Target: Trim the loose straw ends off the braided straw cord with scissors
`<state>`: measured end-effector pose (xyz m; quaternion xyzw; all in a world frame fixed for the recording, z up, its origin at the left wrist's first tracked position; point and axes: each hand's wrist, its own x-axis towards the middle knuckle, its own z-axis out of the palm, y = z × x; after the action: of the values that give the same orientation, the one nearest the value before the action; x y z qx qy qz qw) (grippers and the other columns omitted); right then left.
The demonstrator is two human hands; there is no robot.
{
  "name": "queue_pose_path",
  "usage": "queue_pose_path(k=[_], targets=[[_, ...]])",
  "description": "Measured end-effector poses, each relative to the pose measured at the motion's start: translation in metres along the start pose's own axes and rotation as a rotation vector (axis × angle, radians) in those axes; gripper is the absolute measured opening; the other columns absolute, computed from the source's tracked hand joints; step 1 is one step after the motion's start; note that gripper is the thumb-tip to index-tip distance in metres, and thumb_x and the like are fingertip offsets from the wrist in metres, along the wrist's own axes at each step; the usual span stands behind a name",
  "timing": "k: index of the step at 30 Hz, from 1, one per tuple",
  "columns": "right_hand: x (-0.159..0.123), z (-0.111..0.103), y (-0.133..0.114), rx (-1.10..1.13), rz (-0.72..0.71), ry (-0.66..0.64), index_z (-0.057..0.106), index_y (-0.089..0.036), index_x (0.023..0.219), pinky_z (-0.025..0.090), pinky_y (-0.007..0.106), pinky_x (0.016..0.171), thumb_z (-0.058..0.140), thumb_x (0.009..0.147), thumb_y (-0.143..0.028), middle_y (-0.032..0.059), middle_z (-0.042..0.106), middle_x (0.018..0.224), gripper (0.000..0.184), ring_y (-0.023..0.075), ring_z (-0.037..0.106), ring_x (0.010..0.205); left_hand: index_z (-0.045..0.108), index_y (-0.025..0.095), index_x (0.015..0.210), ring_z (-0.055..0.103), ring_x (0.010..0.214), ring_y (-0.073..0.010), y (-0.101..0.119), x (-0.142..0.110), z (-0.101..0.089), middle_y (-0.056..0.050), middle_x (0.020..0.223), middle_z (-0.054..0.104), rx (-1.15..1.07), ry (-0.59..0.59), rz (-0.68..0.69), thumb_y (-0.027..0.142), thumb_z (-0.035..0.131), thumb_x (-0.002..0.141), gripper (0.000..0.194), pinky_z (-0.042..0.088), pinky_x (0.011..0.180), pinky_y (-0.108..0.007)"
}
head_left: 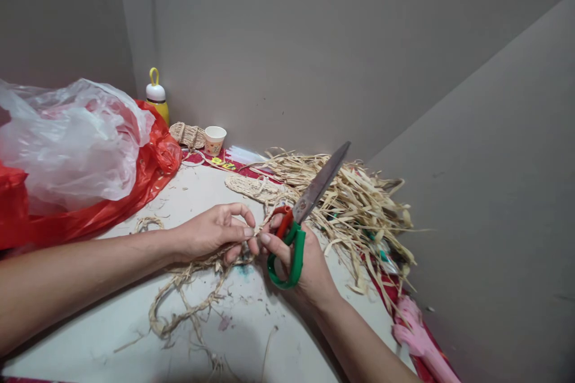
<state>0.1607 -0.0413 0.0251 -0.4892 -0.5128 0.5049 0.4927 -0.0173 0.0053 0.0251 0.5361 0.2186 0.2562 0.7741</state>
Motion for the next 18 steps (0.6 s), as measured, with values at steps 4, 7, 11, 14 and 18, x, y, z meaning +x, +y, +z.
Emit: queue_pose_path(k=[4,7,11,14,18], targets=[[0.0,0.003,-0.006,-0.06,-0.016,0.048,0.047,-0.02,0.077,0.045,0.026,0.06,0.075,0.062,-0.037,-0.0022,0.061,0.068,0.036,0.011,0.054,0.058,0.046,0.018,0.09,0.049,0.042,-0.0056,0.001,0.0,0.0,-0.002,0.072,0.067,0.032,0.01,-0.05,0.032,0.061,0.082,0.022,0.036,0.043,-0.017],[0.001,0.003,-0.008,-0.093,-0.048,0.118,0.049,-0.019,0.075,0.045,0.025,0.058,0.073,0.062,-0.034,-0.0026,0.059,0.067,0.031,0.01,0.052,0.057,0.049,0.017,0.091,0.051,0.045,-0.0062,0.002,0.0,0.0,-0.002,0.071,0.066,0.056,0.021,-0.09,0.034,0.065,0.078,0.026,0.038,0.045,-0.019],[0.005,-0.005,-0.003,-0.029,-0.09,0.24,0.048,-0.021,0.078,0.043,0.023,0.054,0.073,0.064,-0.032,-0.0035,0.058,0.072,0.031,0.0087,0.051,0.055,0.055,0.014,0.086,0.055,0.05,-0.008,0.005,-0.001,0.001,-0.004,0.071,0.067,0.087,0.088,-0.111,0.036,0.067,0.076,0.027,0.041,0.051,-0.021],[0.008,-0.011,0.002,0.066,-0.122,0.287,0.047,-0.022,0.081,0.042,0.023,0.053,0.073,0.066,-0.031,-0.004,0.059,0.075,0.032,0.0083,0.051,0.054,0.058,0.013,0.083,0.056,0.053,-0.0085,0.006,0.0,0.001,-0.006,0.072,0.068,0.113,0.14,-0.109,0.036,0.066,0.076,0.025,0.042,0.052,-0.022],[0.009,-0.013,0.004,0.095,-0.122,0.292,0.047,-0.022,0.083,0.042,0.024,0.054,0.074,0.066,-0.031,-0.0041,0.059,0.073,0.033,0.0087,0.051,0.054,0.058,0.013,0.084,0.056,0.053,-0.0083,0.006,0.0,0.002,-0.005,0.071,0.068,0.081,0.152,-0.104,0.035,0.066,0.076,0.024,0.041,0.052,-0.021]])
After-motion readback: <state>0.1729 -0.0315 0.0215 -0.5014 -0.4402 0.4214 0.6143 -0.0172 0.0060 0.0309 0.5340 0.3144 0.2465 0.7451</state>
